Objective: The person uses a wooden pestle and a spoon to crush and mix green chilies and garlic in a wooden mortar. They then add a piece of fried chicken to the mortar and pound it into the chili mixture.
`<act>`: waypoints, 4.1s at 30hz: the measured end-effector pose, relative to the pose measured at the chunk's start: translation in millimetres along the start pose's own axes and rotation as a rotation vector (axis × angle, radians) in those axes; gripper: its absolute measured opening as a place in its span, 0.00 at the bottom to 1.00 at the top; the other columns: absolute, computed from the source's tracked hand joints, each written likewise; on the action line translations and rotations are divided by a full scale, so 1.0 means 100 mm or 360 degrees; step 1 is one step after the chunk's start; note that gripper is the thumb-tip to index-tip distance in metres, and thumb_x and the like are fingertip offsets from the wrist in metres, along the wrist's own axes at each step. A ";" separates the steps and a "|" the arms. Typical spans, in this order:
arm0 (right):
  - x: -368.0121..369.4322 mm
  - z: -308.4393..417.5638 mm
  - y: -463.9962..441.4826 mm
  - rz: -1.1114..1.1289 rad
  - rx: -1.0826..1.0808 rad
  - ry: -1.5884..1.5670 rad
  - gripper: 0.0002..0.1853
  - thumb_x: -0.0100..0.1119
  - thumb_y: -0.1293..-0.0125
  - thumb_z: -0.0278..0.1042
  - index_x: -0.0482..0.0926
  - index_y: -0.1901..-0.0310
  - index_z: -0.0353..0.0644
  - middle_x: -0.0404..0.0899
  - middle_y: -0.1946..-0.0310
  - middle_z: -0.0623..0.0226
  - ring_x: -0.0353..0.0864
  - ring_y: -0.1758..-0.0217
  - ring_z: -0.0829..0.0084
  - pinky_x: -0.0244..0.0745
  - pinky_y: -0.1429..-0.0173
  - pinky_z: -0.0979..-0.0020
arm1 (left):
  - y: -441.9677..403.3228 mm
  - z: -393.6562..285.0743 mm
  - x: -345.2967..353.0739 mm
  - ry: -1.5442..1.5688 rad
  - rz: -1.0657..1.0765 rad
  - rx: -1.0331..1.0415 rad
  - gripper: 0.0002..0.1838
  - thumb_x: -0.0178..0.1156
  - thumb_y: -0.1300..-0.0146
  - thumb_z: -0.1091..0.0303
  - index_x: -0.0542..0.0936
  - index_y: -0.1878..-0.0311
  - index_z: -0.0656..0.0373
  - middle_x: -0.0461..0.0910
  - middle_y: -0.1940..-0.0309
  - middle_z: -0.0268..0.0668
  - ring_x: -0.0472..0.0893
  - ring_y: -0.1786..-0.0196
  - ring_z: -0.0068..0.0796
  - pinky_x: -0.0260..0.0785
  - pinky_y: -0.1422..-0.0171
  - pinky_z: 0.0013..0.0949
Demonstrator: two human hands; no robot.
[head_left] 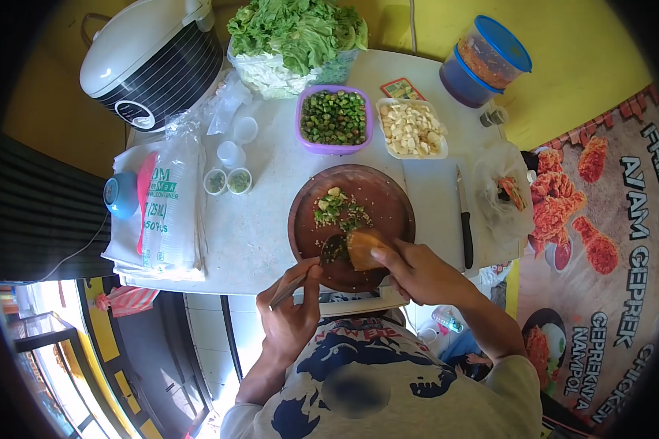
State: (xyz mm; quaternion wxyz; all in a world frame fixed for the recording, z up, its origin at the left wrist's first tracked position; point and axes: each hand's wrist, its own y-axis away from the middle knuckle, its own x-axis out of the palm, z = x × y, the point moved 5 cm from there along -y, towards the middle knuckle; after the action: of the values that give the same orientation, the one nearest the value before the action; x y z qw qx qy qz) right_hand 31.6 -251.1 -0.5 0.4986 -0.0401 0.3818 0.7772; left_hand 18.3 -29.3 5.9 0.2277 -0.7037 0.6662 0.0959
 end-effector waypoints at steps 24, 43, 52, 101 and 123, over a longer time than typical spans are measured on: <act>-0.64 -0.04 -0.46 0.0016 0.0086 -0.0019 0.35 0.47 0.22 0.65 0.79 0.63 0.31 0.78 0.82 0.53 0.80 0.82 0.61 0.76 0.72 0.59 | -0.14 -0.10 0.12 -0.0002 0.0008 0.0200 0.08 0.63 0.29 0.78 0.85 0.50 0.68 0.89 0.61 0.47 0.90 0.56 0.33 0.80 0.49 0.31; 0.00 0.60 -0.15 -0.0305 -0.0598 0.1286 0.24 0.61 0.28 0.51 0.72 0.61 0.33 0.81 0.82 0.52 0.85 0.79 0.50 0.79 0.75 0.55 | -0.13 0.04 -0.08 -0.0109 -0.0095 0.0186 0.09 0.65 0.33 0.82 0.82 0.51 0.67 0.88 0.63 0.49 0.90 0.63 0.41 0.81 0.61 0.36; -0.11 0.59 -0.26 -0.0165 -0.0546 0.1272 0.24 0.62 0.29 0.52 0.73 0.62 0.33 0.81 0.80 0.51 0.87 0.76 0.51 0.80 0.73 0.57 | -0.25 -0.04 -0.09 -0.0140 -0.0002 0.0299 0.09 0.64 0.33 0.83 0.82 0.51 0.67 0.87 0.64 0.50 0.89 0.65 0.43 0.80 0.62 0.37; -0.39 -0.01 -0.15 -0.0702 -0.0628 0.0891 0.30 0.59 0.29 0.63 0.79 0.59 0.35 0.79 0.81 0.63 0.84 0.77 0.65 0.76 0.74 0.63 | -0.13 -0.10 -0.01 -0.0040 -0.0070 0.0014 0.09 0.62 0.27 0.74 0.85 0.49 0.67 0.89 0.64 0.44 0.89 0.59 0.29 0.79 0.50 0.32; 0.02 0.72 -0.21 -0.0301 -0.0689 0.1318 0.23 0.62 0.29 0.52 0.75 0.62 0.34 0.81 0.80 0.54 0.87 0.76 0.55 0.80 0.74 0.61 | -0.13 0.07 -0.17 -0.0058 -0.0092 0.0208 0.10 0.65 0.34 0.83 0.84 0.51 0.66 0.88 0.61 0.49 0.90 0.61 0.41 0.80 0.58 0.35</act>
State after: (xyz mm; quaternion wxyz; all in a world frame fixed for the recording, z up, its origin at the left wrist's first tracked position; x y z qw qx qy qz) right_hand 70.4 -199.4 37.6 0.3534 -0.4840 0.3723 0.7087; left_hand 30.7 -11.4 9.9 0.2880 -0.7044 0.6462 0.0584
